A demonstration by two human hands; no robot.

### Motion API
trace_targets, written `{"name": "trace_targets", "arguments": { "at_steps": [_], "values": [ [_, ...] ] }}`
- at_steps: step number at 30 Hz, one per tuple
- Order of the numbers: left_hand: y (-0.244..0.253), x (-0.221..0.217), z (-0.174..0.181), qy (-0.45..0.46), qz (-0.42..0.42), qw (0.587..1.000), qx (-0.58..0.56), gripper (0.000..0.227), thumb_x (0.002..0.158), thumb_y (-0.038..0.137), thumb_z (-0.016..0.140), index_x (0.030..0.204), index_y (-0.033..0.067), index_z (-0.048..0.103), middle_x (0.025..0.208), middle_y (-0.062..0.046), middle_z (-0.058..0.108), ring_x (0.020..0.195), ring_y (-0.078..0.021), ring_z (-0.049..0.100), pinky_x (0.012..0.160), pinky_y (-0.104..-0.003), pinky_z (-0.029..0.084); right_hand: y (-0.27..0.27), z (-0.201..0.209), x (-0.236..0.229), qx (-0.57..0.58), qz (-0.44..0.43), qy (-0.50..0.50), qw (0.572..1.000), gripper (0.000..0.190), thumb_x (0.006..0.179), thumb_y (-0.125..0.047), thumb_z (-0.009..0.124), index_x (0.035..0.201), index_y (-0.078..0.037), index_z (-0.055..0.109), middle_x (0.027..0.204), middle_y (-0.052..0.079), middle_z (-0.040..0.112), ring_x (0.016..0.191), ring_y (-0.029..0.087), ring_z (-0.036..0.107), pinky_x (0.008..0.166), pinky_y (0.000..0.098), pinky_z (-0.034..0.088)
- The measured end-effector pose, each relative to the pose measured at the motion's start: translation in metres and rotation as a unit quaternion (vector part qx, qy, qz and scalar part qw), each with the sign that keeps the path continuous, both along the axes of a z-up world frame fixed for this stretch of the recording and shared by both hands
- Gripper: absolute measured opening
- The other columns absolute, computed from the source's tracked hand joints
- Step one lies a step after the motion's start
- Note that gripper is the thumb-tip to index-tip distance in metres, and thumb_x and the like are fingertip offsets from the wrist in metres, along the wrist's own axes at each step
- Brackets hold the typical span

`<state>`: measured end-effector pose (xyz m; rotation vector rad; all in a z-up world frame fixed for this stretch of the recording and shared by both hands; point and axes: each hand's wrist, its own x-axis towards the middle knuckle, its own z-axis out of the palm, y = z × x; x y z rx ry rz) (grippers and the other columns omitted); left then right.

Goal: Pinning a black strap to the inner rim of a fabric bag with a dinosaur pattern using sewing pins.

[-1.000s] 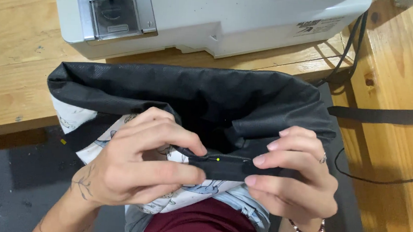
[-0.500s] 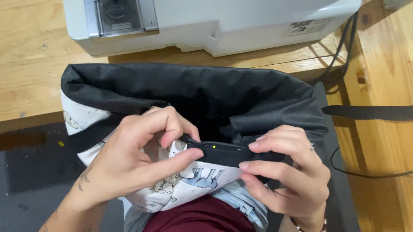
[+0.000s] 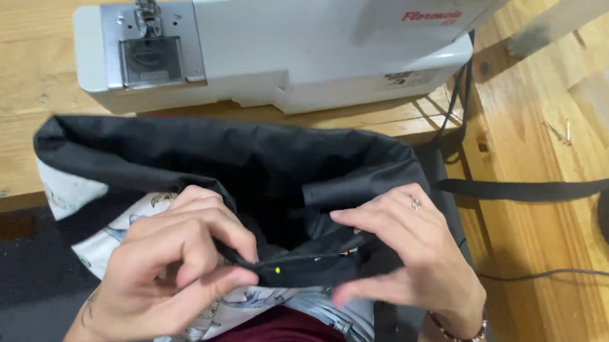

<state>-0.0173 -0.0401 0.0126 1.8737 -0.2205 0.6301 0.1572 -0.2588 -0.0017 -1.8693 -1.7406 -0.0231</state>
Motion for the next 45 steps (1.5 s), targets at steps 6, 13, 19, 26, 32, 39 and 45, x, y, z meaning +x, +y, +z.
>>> {"name": "trace_targets", "arguments": {
  "at_steps": [6, 13, 19, 26, 32, 39, 45],
  "values": [
    [-0.059, 0.007, 0.041, -0.086, 0.119, 0.989, -0.024, 0.038, 0.086, 0.020, 0.045, 0.055, 0.0145, 0.025, 0.054, 0.001, 0.069, 0.044, -0.0122, 0.056, 0.061, -0.032, 0.045, -0.029, 0.043, -0.011, 0.097, 0.018, 0.016, 0.995, 0.057, 0.107, -0.039, 0.025, 0.092, -0.005, 0.068, 0.080, 0.007, 0.066, 0.063, 0.021, 0.063, 0.061, 0.0340, 0.047],
    [-0.031, 0.003, 0.002, -0.092, 0.063, 0.992, 0.053, 0.041, 0.063, 0.015, 0.078, 0.058, 0.0156, 0.037, 0.058, 0.002, 0.071, 0.047, -0.0101, 0.067, 0.064, -0.030, 0.049, -0.039, 0.044, 0.005, -0.015, 0.018, -0.040, 0.999, 0.037, 0.097, -0.017, 0.028, 0.091, -0.011, 0.065, 0.093, 0.003, 0.070, 0.076, 0.026, 0.061, 0.070, 0.0407, 0.043],
    [-0.033, -0.016, 0.023, 0.138, 0.244, 0.936, 0.213, 0.015, 0.073, 0.023, 0.085, 0.080, 0.0144, 0.075, 0.071, 0.003, 0.073, 0.058, -0.0120, 0.064, 0.068, -0.026, 0.049, 0.000, 0.009, 0.013, 0.034, 0.046, 0.034, 0.998, 0.024, 0.083, 0.001, 0.044, 0.090, -0.010, 0.063, 0.091, 0.001, 0.068, 0.084, 0.023, 0.065, 0.083, 0.0372, 0.043],
    [0.013, -0.005, -0.002, 0.016, 0.130, 0.943, 0.306, 0.031, 0.083, 0.035, 0.084, 0.087, 0.0092, 0.067, 0.069, -0.002, 0.053, 0.061, -0.0216, 0.048, 0.070, -0.035, 0.040, 0.013, 0.015, 0.007, 0.026, -0.001, -0.023, 0.999, 0.026, 0.087, -0.022, 0.042, 0.087, -0.009, 0.064, 0.089, 0.001, 0.069, 0.082, 0.021, 0.066, 0.084, 0.0396, 0.045],
    [0.019, 0.012, -0.015, -0.061, 0.129, 0.944, 0.297, 0.028, 0.080, 0.035, 0.084, 0.081, 0.0097, 0.072, 0.064, 0.000, 0.046, 0.057, -0.0166, 0.046, 0.069, -0.033, 0.041, -0.008, 0.008, 0.015, 0.007, -0.065, -0.013, 0.998, 0.044, 0.076, -0.050, 0.061, 0.094, -0.011, 0.067, 0.090, 0.001, 0.071, 0.084, 0.019, 0.069, 0.088, 0.0378, 0.046],
    [0.019, 0.019, -0.014, -0.004, 0.132, 0.956, 0.264, 0.032, 0.068, 0.037, 0.086, 0.074, 0.0082, 0.072, 0.056, 0.000, 0.050, 0.052, -0.0154, 0.046, 0.065, -0.030, 0.041, -0.023, 0.006, 0.027, 0.083, -0.109, 0.097, 0.986, 0.020, 0.084, -0.024, 0.072, 0.094, -0.006, 0.069, 0.092, 0.006, 0.069, 0.087, 0.021, 0.068, 0.088, 0.0349, 0.053],
    [0.025, 0.014, -0.017, 0.001, 0.134, 0.949, 0.285, 0.036, 0.069, 0.041, 0.085, 0.074, 0.0092, 0.069, 0.055, 0.000, 0.048, 0.053, -0.0186, 0.042, 0.065, -0.029, 0.039, -0.028, -0.001, 0.030, -0.001, -0.080, 0.003, 0.997, 0.024, 0.084, -0.027, 0.082, 0.093, -0.013, 0.065, 0.091, -0.002, 0.067, 0.086, 0.017, 0.064, 0.087, 0.0370, 0.048]
  ]
}}
